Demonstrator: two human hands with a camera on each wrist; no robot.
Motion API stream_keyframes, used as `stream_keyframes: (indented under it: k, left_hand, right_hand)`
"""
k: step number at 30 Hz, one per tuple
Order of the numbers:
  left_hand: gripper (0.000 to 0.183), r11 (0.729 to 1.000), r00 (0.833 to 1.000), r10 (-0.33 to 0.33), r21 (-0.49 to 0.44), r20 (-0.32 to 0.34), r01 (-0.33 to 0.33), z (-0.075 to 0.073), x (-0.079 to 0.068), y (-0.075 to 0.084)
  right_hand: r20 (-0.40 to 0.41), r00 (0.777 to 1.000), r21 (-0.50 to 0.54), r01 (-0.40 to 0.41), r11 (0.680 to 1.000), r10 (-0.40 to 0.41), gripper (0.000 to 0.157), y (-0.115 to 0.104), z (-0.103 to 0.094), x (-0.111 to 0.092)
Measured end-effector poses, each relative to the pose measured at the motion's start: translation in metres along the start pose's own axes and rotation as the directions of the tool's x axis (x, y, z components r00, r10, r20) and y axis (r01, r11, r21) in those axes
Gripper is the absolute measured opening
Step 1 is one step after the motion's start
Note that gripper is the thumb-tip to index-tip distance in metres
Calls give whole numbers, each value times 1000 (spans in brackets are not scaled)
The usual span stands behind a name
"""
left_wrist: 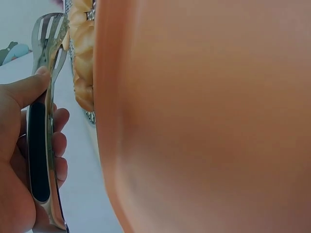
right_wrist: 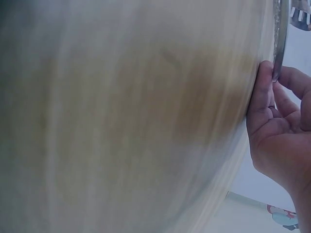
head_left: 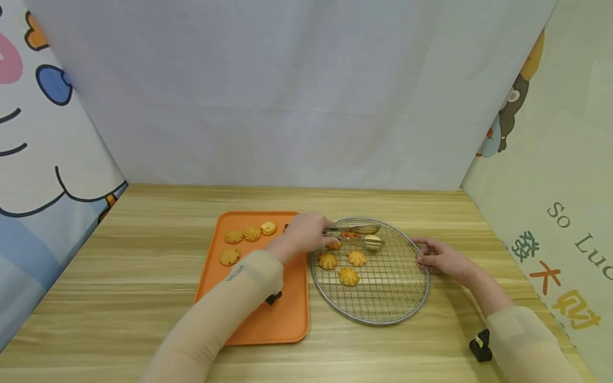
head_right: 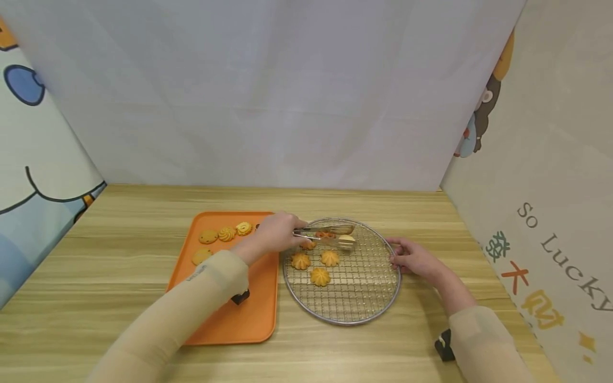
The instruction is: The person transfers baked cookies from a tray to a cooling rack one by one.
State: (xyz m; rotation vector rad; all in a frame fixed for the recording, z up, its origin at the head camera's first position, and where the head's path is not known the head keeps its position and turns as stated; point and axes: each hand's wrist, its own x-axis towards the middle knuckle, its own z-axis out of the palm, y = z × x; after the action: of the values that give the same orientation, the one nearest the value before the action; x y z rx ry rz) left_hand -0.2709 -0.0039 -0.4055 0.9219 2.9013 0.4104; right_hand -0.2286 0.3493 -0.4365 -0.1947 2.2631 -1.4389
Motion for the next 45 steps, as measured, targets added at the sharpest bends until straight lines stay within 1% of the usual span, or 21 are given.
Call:
stream_keyframes:
  k: [3,10,14,20,30,34,38,41,45]
  left_hand:
    - [52,1000,1000,4,31,3,-4,2,2,1]
    - [53,999,1000,11,51,29,-13,7,4,0]
    - [53,999,1000,6,43,30,-7,7,5,-1]
    - [56,999,998,-15,29,55,13,6,6,-1]
    - [61,1000,997,-27,15,74,26,4,8,-2]
    - [61,1000,996,-30,7,78,30,0,6,-1]
    - [62,1000,997,-19,-14,76,20,-6,1,0]
    - [63,1000,998,-12,-26,60,14,-11,-3,0]
    - [63,1000,999,-10,2,32,10,-19,-11,0]
  right_hand:
    - [3,1000,0,-1,1000,1,61,-1,0,0]
    - [8,1000,5,-5,1000,4,62,-3,1,0]
    - [6,1000,-4,-5,1000,5,62,-3,1,0]
    - [0,1000,-24,-7,1000,7,62,-2,2,1]
    - [-1,1000,-14,-6,1000,6,61,-5,3,-1]
    - [-4,1000,-7,-12,1000,12,61,-4,3,0]
    - [-4,1000,-3,-14,1000,14,61,-3,2,0]
    - [-1,1000,-1,-11,1000,11,62,-2,2,0]
    - [-1,1000,1,-12,1000,12,62,-3,2,-1]
